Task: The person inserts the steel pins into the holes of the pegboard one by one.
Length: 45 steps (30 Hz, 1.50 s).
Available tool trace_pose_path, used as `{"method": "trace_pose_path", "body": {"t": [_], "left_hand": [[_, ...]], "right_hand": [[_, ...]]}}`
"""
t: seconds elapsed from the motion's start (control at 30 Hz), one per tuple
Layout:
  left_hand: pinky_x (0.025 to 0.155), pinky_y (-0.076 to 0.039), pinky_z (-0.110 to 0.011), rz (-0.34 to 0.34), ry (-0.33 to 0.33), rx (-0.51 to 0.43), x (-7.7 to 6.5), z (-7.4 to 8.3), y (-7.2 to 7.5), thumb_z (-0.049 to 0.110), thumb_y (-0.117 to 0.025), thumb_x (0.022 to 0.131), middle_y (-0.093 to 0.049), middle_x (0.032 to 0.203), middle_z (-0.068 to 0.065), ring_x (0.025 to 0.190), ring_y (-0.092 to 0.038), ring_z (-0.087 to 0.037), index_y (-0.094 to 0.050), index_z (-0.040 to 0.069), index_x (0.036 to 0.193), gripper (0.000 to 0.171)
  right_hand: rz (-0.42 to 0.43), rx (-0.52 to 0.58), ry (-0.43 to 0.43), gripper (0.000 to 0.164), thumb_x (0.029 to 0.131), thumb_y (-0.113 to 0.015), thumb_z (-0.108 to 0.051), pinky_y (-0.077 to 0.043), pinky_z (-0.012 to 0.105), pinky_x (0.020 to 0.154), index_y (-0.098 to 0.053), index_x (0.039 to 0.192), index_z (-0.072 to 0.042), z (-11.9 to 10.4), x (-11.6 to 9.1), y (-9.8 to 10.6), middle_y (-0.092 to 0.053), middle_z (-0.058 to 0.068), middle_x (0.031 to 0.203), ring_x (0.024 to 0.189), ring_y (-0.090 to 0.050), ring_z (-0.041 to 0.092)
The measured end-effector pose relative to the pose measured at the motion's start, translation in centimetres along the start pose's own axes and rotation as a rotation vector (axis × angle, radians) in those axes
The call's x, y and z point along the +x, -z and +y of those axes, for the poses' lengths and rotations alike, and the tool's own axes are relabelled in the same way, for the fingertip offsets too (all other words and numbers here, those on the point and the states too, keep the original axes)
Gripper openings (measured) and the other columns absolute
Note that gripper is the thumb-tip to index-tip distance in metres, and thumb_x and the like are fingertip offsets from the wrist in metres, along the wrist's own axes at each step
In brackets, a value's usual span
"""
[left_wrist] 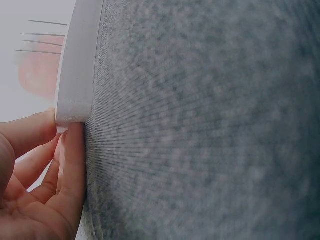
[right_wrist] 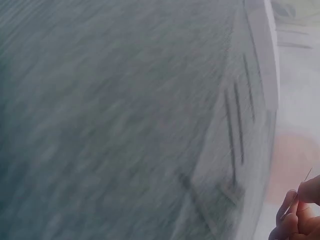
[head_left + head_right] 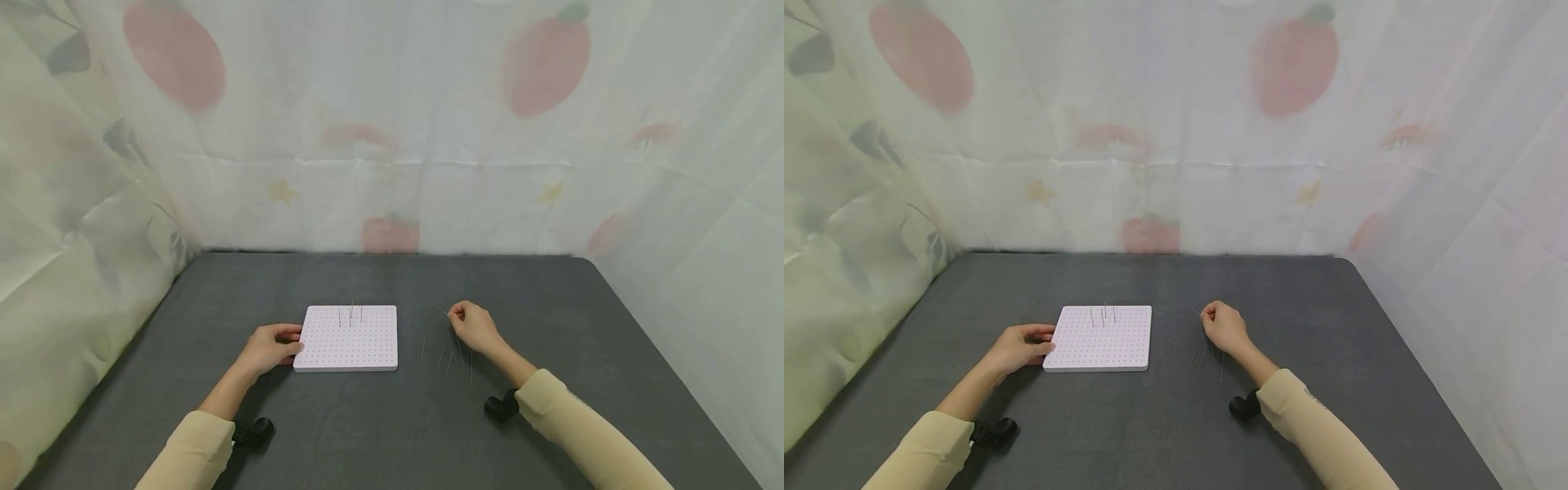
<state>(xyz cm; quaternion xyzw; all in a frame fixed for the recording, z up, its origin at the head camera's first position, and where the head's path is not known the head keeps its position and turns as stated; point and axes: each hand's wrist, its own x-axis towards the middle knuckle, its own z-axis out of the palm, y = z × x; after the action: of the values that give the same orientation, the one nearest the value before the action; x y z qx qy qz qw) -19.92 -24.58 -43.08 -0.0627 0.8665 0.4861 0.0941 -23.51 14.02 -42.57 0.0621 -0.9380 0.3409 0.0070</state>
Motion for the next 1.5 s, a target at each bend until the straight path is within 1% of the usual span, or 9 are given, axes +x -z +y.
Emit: {"method": "trace_pose_path", "body": {"t": [0.17, 0.37, 0.5, 0.57, 0.73, 0.93, 1.17, 1.4, 1.5], "left_hand": [[0.068, -0.056, -0.031, 0.001, 0.001, 0.000, 0.1, -0.1, 0.0, 0.005, -0.065, 0.083, -0.058, 0.109, -0.017, 0.083, -0.061, -0.016, -0.053, -0.002, 0.124, 0.044], [0.068, -0.056, -0.031, -0.006, -0.005, -0.009, 0.0, -0.1, 0.0, 0.005, -0.064, 0.083, -0.057, 0.110, -0.017, 0.083, -0.061, -0.016, -0.053, -0.002, 0.125, 0.044], [0.068, -0.056, -0.031, -0.019, -0.021, -0.022, 0.0, -0.2, 0.1, 0.004, -0.064, 0.083, -0.057, 0.111, -0.018, 0.083, -0.062, -0.016, -0.052, -0.004, 0.125, 0.043], [0.068, -0.056, -0.031, -0.016, -0.017, -0.023, 0.0, -0.2, 0.1, 0.004, -0.065, 0.083, -0.057, 0.110, -0.018, 0.083, -0.062, -0.016, -0.053, -0.003, 0.124, 0.043], [0.068, -0.056, -0.031, -0.014, -0.015, -0.023, 0.0, -0.2, 0.1, 0.005, -0.065, 0.083, -0.057, 0.111, -0.018, 0.082, -0.062, -0.015, -0.053, -0.003, 0.124, 0.044], [0.068, -0.056, -0.031, -0.015, -0.023, -0.032, 0.0, -0.2, 0.1, 0.004, -0.065, 0.083, -0.057, 0.111, -0.019, 0.081, -0.063, -0.016, -0.053, -0.004, 0.124, 0.044], [0.068, -0.056, -0.031, -0.012, -0.028, -0.029, 0.0, -0.2, 0.0, 0.005, -0.066, 0.082, -0.058, 0.109, -0.018, 0.081, -0.063, -0.016, -0.053, -0.004, 0.124, 0.044], [0.068, -0.056, -0.031, -0.007, -0.035, -0.029, 0.0, -0.2, 0.1, 0.004, -0.066, 0.082, -0.058, 0.110, -0.019, 0.081, -0.063, -0.016, -0.053, -0.004, 0.124, 0.044], [0.068, -0.056, -0.031, -0.006, -0.033, -0.026, 0.0, -0.2, 0.0, 0.005, -0.066, 0.082, -0.058, 0.110, -0.019, 0.081, -0.063, -0.016, -0.053, -0.004, 0.124, 0.044]], "right_hand": [[-0.015, 0.017, 0.020, 0.015, 0.092, -0.053, -0.014, -0.044, 0.026, 0.056, -0.061, 0.097, -0.003, -1.2, 0.2, -0.5, -0.062, 0.007, 0.086, 0.065, -0.053, 0.013], [-0.027, 0.073, 0.056, 0.014, 0.093, -0.050, -0.012, -0.042, 0.026, 0.055, -0.059, 0.098, -0.002, -2.4, 0.3, -1.1, -0.061, 0.006, 0.085, 0.063, -0.051, 0.013], [-0.032, 0.112, 0.114, 0.010, 0.093, -0.049, -0.008, -0.041, 0.025, 0.053, -0.057, 0.095, -0.004, -3.3, 0.3, -1.6, -0.062, 0.006, 0.086, 0.062, -0.050, 0.012], [-0.037, 0.129, 0.132, 0.008, 0.093, -0.049, -0.008, -0.041, 0.025, 0.052, -0.056, 0.094, -0.006, -3.8, 0.4, -1.9, -0.063, 0.004, 0.085, 0.061, -0.050, 0.011], [-0.044, 0.150, 0.155, 0.004, 0.090, -0.053, -0.010, -0.042, 0.023, 0.053, -0.055, 0.093, -0.009, -4.8, 0.4, -2.8, -0.060, 0.000, 0.082, 0.062, -0.050, 0.010], [-0.048, 0.173, 0.184, 0.007, 0.087, -0.056, -0.010, -0.043, 0.023, 0.057, -0.054, 0.093, -0.009, -5.7, 0.6, -3.7, -0.058, -0.001, 0.081, 0.067, -0.051, 0.009], [-0.079, 0.215, 0.201, 0.006, 0.087, -0.056, -0.011, -0.041, 0.022, 0.056, -0.053, 0.092, -0.013, -6.8, 0.6, -4.7, -0.055, -0.003, 0.081, 0.068, -0.048, 0.010], [-0.080, 0.215, 0.238, 0.007, 0.085, -0.061, -0.011, -0.038, 0.020, 0.052, -0.055, 0.087, -0.014, -7.9, 0.6, -5.9, -0.060, -0.002, 0.084, 0.065, -0.047, 0.010], [-0.078, 0.212, 0.247, 0.008, 0.085, -0.062, -0.012, -0.039, 0.020, 0.053, -0.056, 0.086, -0.016, -8.2, 0.7, -6.4, -0.062, -0.002, 0.086, 0.065, -0.049, 0.010]]}}
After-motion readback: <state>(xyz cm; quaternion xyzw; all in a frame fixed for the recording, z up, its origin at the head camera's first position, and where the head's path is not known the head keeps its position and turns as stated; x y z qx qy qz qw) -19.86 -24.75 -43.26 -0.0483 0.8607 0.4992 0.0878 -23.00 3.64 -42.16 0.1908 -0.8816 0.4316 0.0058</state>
